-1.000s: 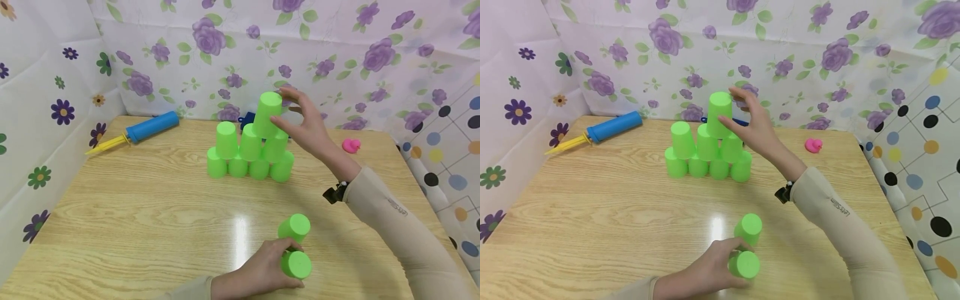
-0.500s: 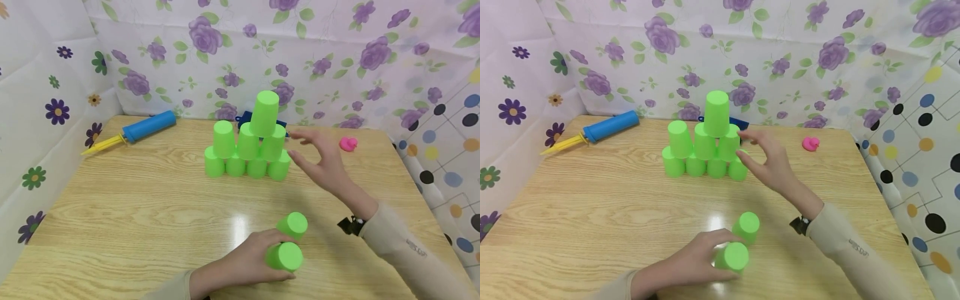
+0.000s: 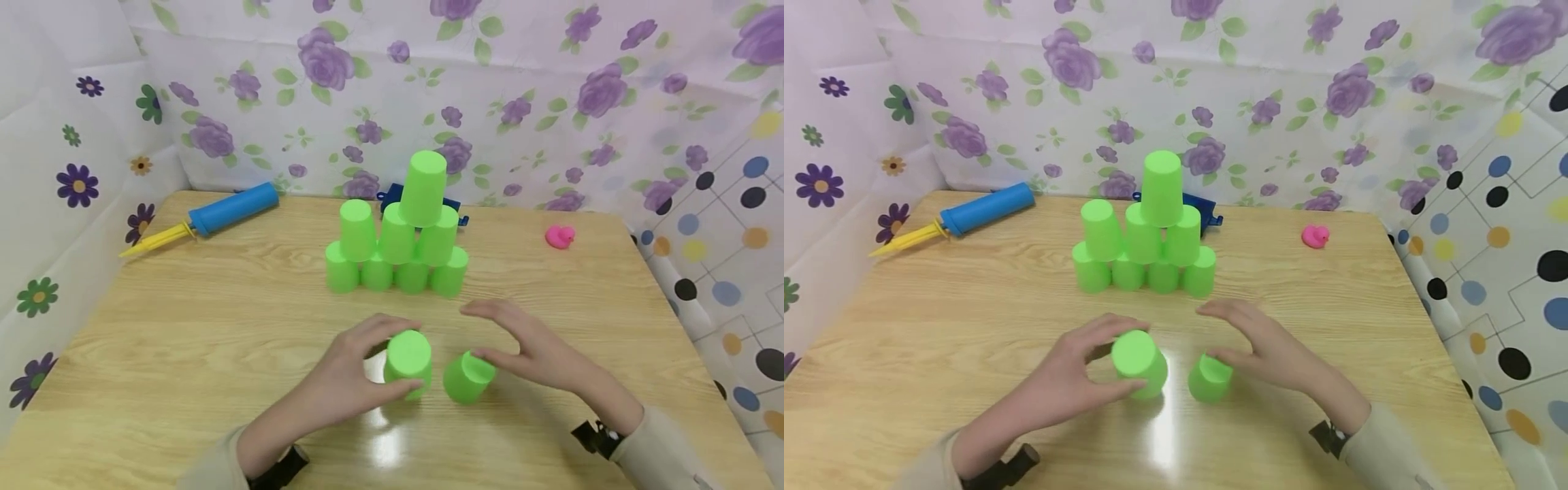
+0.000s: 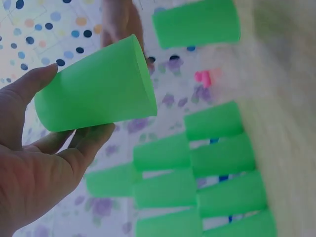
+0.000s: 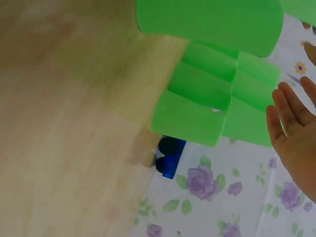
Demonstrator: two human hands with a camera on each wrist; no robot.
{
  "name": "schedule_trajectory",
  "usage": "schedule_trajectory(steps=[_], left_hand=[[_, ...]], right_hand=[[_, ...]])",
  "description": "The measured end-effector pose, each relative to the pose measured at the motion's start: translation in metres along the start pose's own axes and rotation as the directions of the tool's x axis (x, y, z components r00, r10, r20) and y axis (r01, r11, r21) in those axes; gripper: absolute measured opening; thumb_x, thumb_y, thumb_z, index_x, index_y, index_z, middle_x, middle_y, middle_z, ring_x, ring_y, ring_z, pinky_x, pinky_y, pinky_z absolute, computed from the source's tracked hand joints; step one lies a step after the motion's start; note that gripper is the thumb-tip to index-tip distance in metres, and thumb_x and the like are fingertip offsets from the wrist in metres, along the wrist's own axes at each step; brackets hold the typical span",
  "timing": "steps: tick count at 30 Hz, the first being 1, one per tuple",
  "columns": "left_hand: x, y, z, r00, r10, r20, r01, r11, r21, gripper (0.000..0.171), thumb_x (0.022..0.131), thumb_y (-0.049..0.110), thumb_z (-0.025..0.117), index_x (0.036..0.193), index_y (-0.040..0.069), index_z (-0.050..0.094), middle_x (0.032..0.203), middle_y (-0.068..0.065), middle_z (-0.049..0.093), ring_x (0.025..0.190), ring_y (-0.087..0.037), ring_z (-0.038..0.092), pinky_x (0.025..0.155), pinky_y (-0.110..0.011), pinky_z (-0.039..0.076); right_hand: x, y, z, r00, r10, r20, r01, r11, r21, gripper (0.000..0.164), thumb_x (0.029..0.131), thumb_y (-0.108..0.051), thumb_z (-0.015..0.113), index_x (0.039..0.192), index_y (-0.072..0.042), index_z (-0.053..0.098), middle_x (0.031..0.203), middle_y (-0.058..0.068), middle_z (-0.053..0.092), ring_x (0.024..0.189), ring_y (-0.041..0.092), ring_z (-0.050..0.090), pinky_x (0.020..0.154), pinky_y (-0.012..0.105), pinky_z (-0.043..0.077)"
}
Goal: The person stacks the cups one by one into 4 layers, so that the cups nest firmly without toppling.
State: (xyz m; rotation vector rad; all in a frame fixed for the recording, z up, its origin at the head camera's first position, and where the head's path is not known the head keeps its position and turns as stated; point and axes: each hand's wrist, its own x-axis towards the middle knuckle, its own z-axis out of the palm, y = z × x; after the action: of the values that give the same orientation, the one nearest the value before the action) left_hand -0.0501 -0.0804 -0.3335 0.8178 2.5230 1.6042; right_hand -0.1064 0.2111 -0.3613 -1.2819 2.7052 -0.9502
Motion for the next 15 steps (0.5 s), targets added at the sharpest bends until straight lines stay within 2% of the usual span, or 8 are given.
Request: schedule_trajectory(steps=[3, 5, 7, 9, 13, 15], left_hand=[[0.003, 0.003, -0.014, 0.998, -0.018, -0.056, 0.019, 1.000, 0.012, 0.062, 0.071, 0.021, 0.082, 0.127, 0.021, 0.056, 0.119, 0.007, 0.056, 0.108, -0.010, 0.055, 0.093, -0.025, 0.047], [0.005, 0.005, -0.024, 0.995, 0.006, -0.103, -0.005, 1.000, 0.010, 0.063, 0.070, 0.016, 0.082, 0.127, 0.017, 0.056, 0.119, 0.003, 0.057, 0.109, -0.013, 0.056, 0.093, -0.024, 0.046], [0.008, 0.008, -0.034, 0.988, 0.026, -0.149, -0.026, 1.000, 0.003, 0.066, 0.068, 0.011, 0.083, 0.128, 0.012, 0.056, 0.121, 0.000, 0.057, 0.112, -0.015, 0.055, 0.094, -0.023, 0.045], [0.014, 0.011, -0.042, 0.981, 0.020, -0.192, -0.024, 1.000, -0.014, 0.070, 0.065, 0.006, 0.083, 0.129, 0.008, 0.053, 0.124, -0.004, 0.056, 0.116, -0.016, 0.053, 0.095, -0.021, 0.044], [0.028, 0.011, -0.056, 0.955, -0.035, -0.296, 0.012, 0.997, -0.077, 0.068, 0.067, 0.002, 0.082, 0.127, 0.004, 0.050, 0.126, -0.006, 0.056, 0.118, -0.014, 0.052, 0.096, -0.020, 0.044], [0.035, 0.009, -0.062, 0.938, -0.042, -0.345, 0.007, 0.995, -0.103, 0.063, 0.070, 0.002, 0.080, 0.125, 0.004, 0.051, 0.125, -0.006, 0.056, 0.117, -0.013, 0.053, 0.096, -0.021, 0.044]], right_hand=[[-0.015, -0.004, 0.006, 0.995, 0.069, 0.074, -0.071, 0.997, 0.026, 0.062, 0.085, -0.034, 0.067, 0.140, -0.021, 0.041, 0.139, -0.003, 0.045, 0.128, 0.017, 0.041, 0.103, 0.041, 0.038], [-0.020, -0.005, 0.011, 0.989, 0.092, 0.114, -0.098, 0.994, 0.051, 0.065, 0.084, -0.039, 0.067, 0.141, -0.024, 0.039, 0.141, -0.005, 0.043, 0.130, 0.017, 0.039, 0.104, 0.043, 0.038], [-0.026, -0.005, 0.016, 0.985, 0.099, 0.138, -0.107, 0.993, 0.052, 0.069, 0.081, -0.041, 0.069, 0.141, -0.026, 0.038, 0.141, -0.007, 0.042, 0.130, 0.017, 0.039, 0.103, 0.044, 0.038], [-0.031, -0.004, 0.019, 0.983, 0.099, 0.153, -0.108, 0.993, 0.052, 0.073, 0.078, -0.037, 0.074, 0.141, -0.027, 0.038, 0.142, -0.007, 0.041, 0.130, 0.018, 0.039, 0.103, 0.045, 0.039], [-0.037, 0.000, 0.022, 0.985, 0.089, 0.148, -0.096, 0.995, 0.040, 0.079, 0.072, -0.025, 0.080, 0.140, -0.025, 0.040, 0.140, -0.006, 0.044, 0.128, 0.018, 0.043, 0.101, 0.043, 0.041], [-0.039, 0.002, 0.022, 0.987, 0.086, 0.135, -0.092, 0.995, 0.041, 0.079, 0.072, -0.023, 0.081, 0.140, -0.024, 0.041, 0.138, -0.006, 0.046, 0.126, 0.017, 0.046, 0.100, 0.041, 0.042]])
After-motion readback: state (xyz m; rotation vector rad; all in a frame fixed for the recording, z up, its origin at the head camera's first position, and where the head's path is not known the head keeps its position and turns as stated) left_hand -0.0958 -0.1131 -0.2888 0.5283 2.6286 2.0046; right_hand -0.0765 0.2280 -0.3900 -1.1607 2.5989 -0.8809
